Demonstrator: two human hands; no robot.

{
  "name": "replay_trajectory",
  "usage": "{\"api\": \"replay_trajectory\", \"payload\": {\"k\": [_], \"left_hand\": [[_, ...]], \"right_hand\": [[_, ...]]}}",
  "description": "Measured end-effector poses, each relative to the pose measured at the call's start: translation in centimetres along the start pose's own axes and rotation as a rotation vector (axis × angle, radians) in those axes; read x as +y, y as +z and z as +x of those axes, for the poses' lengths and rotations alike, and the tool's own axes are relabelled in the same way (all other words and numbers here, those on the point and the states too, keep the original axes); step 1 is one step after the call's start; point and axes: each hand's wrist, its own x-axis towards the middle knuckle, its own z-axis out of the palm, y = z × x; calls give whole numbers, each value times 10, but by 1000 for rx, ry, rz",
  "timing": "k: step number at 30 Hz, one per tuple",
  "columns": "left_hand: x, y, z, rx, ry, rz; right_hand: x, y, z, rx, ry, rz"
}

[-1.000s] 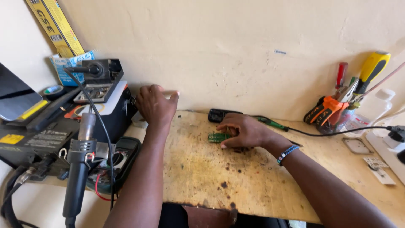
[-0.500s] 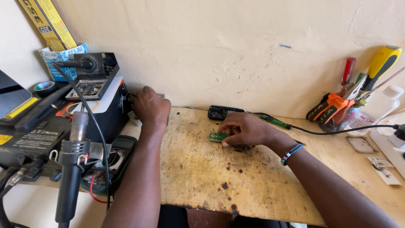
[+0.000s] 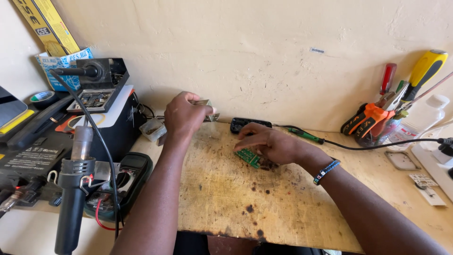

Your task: Repairing a small electronic circuit board by inspecting, soldering components, and using a fine probe for adjustments.

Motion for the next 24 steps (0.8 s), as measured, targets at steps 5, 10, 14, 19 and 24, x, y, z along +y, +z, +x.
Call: {"api": "replay_trajectory", "payload": {"k": [5,10,14,19,24], "left_hand": [[10,-8,-8,-54,12,21],[15,-17,-15,-91,32,-7],[15,-16,-15,-127,23,-44],[8,-7,-9,-228,51,-132],[9,-12,-14,-433,118,-223]], "right_hand": [[2,-2,5,-76,-34,-101],[46,-4,7,-45,-57,-163],[18,-10,3,-66,-6,-44],[41,-7,8,-52,31,-95],[60,-7,8,13,128,-104]]}}
